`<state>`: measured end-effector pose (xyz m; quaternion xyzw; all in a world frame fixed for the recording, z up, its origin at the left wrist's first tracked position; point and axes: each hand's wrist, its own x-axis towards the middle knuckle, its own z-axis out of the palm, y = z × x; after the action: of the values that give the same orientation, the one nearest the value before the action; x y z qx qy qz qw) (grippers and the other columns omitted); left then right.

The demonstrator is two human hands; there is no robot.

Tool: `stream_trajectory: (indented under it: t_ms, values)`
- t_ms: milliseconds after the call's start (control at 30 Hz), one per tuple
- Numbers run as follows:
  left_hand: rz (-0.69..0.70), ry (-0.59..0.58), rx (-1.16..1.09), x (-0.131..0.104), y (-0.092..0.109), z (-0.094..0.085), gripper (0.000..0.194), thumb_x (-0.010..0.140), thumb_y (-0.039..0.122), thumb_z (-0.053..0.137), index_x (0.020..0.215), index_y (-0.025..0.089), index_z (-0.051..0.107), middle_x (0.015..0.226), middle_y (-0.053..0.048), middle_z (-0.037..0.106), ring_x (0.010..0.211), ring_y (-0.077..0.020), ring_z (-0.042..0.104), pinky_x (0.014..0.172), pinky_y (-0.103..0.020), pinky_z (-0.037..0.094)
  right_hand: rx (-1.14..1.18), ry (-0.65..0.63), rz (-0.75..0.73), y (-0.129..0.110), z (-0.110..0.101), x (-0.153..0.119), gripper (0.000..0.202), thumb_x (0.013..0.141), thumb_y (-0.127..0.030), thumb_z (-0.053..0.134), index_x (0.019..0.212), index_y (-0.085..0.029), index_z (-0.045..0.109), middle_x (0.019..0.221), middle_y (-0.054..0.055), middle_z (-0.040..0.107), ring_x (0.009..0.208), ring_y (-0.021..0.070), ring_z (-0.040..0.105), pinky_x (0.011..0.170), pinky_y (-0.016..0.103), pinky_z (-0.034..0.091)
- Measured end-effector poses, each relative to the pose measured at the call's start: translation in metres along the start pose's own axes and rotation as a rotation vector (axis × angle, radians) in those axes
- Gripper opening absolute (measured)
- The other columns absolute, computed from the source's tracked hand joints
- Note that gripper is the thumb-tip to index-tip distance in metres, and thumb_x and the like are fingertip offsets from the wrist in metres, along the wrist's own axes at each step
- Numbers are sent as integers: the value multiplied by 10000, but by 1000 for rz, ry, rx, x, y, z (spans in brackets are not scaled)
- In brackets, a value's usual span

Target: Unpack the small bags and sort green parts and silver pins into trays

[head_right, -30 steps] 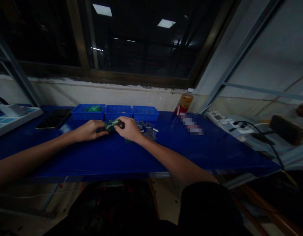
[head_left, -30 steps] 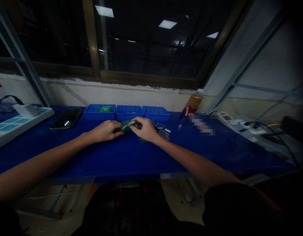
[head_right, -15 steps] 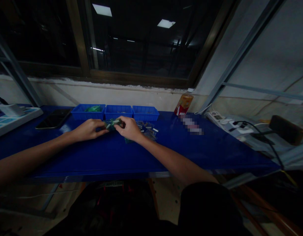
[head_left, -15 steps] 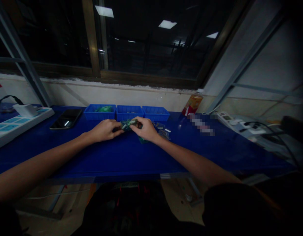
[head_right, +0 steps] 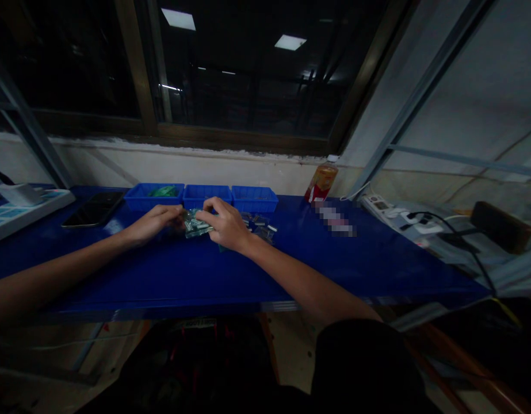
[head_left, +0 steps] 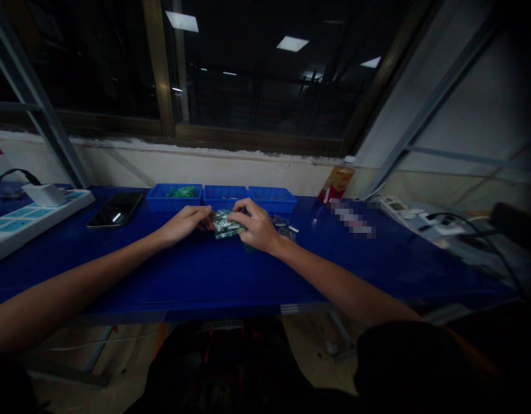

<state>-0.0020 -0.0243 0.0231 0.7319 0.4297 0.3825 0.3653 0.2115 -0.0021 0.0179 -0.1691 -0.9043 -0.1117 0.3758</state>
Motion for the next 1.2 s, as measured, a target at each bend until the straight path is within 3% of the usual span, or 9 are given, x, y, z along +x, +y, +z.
stream_trajectory:
  t_ms: [133, 333, 700, 1200]
  values:
    - [28, 13, -81, -2, 4, 2, 208, 772, 335, 537, 719, 138, 573, 630, -8, 594, 581, -111, 540, 577, -236, 427, -24, 5, -5, 0, 2, 0, 378, 625, -20, 449, 930, -203, 576, 981, 59, 431, 896, 163, 454, 749, 305, 455]
    - [37, 19, -83, -3, 6, 1, 116, 727, 234, 537, 706, 137, 597, 621, -2, 607, 576, -106, 535, 583, -235, 424, -53, -40, 7, 3, 2, -1, 380, 633, -33, 448, 943, -219, 566, 1017, 65, 439, 919, 174, 454, 751, 310, 447]
    - [-5, 1, 19, -1, 4, -1, 160, 679, 165, 475, 668, 126, 629, 620, -19, 646, 597, -123, 574, 633, -248, 453, -151, -13, -158, 0, 0, 1, 340, 646, -45, 460, 932, -187, 574, 976, 78, 448, 877, 180, 457, 713, 323, 455]
    - [-17, -34, -96, -3, 4, -1, 135, 646, 126, 503, 684, 126, 633, 643, -14, 645, 618, -119, 564, 637, -237, 427, -124, -5, -109, 4, 1, -1, 359, 648, -34, 453, 940, -204, 573, 995, 66, 440, 891, 168, 455, 713, 314, 459]
